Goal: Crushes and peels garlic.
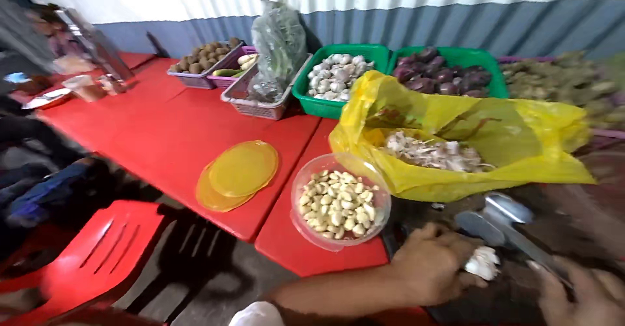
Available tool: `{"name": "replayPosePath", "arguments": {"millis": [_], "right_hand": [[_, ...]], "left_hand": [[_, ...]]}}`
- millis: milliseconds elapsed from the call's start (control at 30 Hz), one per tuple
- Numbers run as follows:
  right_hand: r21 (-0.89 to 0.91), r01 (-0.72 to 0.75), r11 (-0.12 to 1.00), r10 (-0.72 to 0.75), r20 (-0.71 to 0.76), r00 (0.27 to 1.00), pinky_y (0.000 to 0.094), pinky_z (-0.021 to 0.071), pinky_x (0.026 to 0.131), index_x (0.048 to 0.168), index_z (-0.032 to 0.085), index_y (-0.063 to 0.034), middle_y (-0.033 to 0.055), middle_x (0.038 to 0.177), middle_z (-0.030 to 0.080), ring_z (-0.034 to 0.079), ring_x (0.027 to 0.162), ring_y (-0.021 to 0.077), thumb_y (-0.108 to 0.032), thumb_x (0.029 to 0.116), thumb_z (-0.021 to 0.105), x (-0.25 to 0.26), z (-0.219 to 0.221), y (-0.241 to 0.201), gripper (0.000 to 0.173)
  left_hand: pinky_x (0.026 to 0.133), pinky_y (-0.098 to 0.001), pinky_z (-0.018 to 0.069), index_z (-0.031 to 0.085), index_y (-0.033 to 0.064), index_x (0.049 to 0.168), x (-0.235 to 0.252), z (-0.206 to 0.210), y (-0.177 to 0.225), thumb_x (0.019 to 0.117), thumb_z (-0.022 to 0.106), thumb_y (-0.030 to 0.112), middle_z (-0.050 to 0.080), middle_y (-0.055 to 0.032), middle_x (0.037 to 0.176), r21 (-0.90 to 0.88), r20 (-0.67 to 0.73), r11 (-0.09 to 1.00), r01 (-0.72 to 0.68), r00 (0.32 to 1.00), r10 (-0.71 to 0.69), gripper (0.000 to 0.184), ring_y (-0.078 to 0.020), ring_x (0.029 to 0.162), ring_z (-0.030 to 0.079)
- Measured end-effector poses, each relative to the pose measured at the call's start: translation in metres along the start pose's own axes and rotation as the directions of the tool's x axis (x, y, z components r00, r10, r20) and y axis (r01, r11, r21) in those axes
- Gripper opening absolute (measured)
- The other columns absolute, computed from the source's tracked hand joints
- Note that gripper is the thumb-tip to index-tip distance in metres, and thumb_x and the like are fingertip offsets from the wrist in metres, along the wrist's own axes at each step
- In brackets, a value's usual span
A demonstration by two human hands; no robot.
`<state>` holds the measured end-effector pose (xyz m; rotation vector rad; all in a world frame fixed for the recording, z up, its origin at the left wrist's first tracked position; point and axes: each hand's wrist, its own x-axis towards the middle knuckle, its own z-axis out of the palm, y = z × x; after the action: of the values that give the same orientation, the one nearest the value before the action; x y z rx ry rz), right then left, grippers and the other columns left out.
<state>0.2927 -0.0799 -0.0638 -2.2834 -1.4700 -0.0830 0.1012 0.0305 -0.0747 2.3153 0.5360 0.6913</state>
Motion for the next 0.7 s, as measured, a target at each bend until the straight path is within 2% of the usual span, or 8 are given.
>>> {"name": "replayPosePath", "arguments": {"millis": [100, 167, 300, 433, 500, 567, 633, 700], "right_hand": [[0.04, -0.095, 0.995, 0.095, -0.003, 0.995, 0.0684, 0.0494, 0.092, 0.124, 0.064, 0.0109, 0.0374, 0.116, 0.064, 0.063, 0.108, 0.0553, -0.025, 0.1083, 0.046, -0.021, -0.022, -0.005, 0.042], [0.088, -0.212, 0.973, 0.211, 0.024, 0.977, 0.0667, 0.0523, 0.086, 0.119, 0.065, 0.0112, 0.0336, 0.105, 0.068, 0.068, 0.097, 0.0507, -0.024, 0.1102, 0.04, -0.039, -0.034, -0.006, 0.044], [0.221, -0.177, 0.959, 0.187, -0.024, 0.982, 0.0492, 0.0554, 0.059, 0.102, 0.069, 0.0055, 0.0142, 0.071, 0.064, 0.065, 0.062, 0.0277, -0.028, 0.1075, 0.038, -0.07, -0.029, 0.011, 0.046], [0.281, -0.098, 0.955, 0.108, -0.02, 0.994, 0.0368, 0.0526, 0.054, 0.096, 0.068, 0.0004, 0.0074, 0.068, 0.061, 0.06, 0.057, 0.0164, -0.032, 0.1078, 0.039, -0.078, -0.039, -0.004, 0.046], [0.424, 0.012, 0.906, 0.093, -0.226, 0.97, 0.0235, 0.0507, 0.053, 0.102, 0.066, 0.0, 0.0011, 0.071, 0.06, 0.055, 0.057, 0.004, -0.036, 0.1109, 0.039, -0.073, -0.059, -0.02, 0.046], [0.519, 0.165, 0.839, 0.096, -0.438, 0.894, 0.0163, 0.0474, 0.052, 0.103, 0.06, -0.0114, -0.0079, 0.071, 0.055, 0.051, 0.058, -0.0037, -0.045, 0.1112, 0.032, -0.063, -0.076, -0.037, 0.045], [0.487, 0.223, 0.844, 0.081, -0.528, 0.845, 0.0173, 0.048, 0.053, 0.097, 0.055, -0.0162, -0.009, 0.07, 0.052, 0.052, 0.058, -0.0027, -0.049, 0.1107, 0.027, -0.058, -0.073, -0.042, 0.045], [0.227, 0.125, 0.966, -0.025, -0.401, 0.916, 0.0255, 0.0547, 0.059, 0.105, 0.059, -0.0024, 0.0043, 0.075, 0.059, 0.061, 0.063, 0.0092, -0.037, 0.1125, 0.034, -0.069, -0.049, -0.034, 0.043]], "left_hand": [[0.111, -0.056, 0.0419, 0.054, 0.0135, 0.149, -0.001, -0.002, 0.006, 0.0933, 0.072, 0.017, 0.057, -0.0052, 0.149, 0.066, 0.014, 0.998, 0.006, 1.0, -0.007, 0.059, -0.0333, 0.142, 0.047], [0.117, -0.0563, 0.0368, 0.049, 0.0068, 0.151, -0.002, -0.003, 0.008, 0.0907, 0.073, 0.018, 0.049, -0.0139, 0.155, 0.018, 0.017, 1.0, 0.021, 1.0, -0.021, 0.066, -0.037, 0.146, 0.041], [0.121, -0.0494, 0.0327, 0.049, -0.0056, 0.142, -0.002, 0.003, 0.004, 0.0949, 0.066, 0.021, 0.045, -0.0265, 0.152, -0.321, -0.149, 0.947, 0.021, 0.986, -0.072, 0.057, -0.036, 0.147, 0.038], [0.126, -0.047, 0.0232, 0.033, -0.0071, 0.154, -0.007, 0.005, 0.001, 0.106, 0.046, 0.03, 0.03, -0.0274, 0.161, -0.456, -0.195, 0.886, 0.082, 0.962, -0.189, 0.062, -0.0333, 0.153, 0.026], [0.128, -0.0459, 0.0166, 0.024, -0.0065, 0.158, -0.008, 0.005, 0.002, 0.1096, 0.035, 0.038, 0.021, -0.0272, 0.165, -0.483, -0.179, 0.869, 0.111, 0.958, -0.223, 0.067, -0.0322, 0.156, 0.018], [0.129, -0.0448, 0.0126, 0.018, -0.0068, 0.16, -0.01, 0.004, 0.004, 0.1108, 0.028, 0.041, 0.016, -0.0276, 0.167, -0.509, -0.207, 0.853, 0.11, 0.947, -0.246, 0.069, -0.0318, 0.157, 0.013], [0.129, -0.043, 0.0105, 0.016, -0.008, 0.16, -0.011, 0.005, 0.005, 0.1111, 0.023, 0.043, 0.013, -0.0289, 0.167, -0.534, -0.26, 0.841, 0.085, 0.93, -0.259, 0.07, -0.0317, 0.158, 0.011], [0.129, -0.041, 0.0094, 0.016, -0.0091, 0.159, -0.01, 0.007, 0.005, 0.1107, 0.02, 0.046, 0.012, -0.0299, 0.167, -0.542, -0.298, 0.838, 0.061, 0.919, -0.259, 0.074, -0.0308, 0.158, 0.01]]}}
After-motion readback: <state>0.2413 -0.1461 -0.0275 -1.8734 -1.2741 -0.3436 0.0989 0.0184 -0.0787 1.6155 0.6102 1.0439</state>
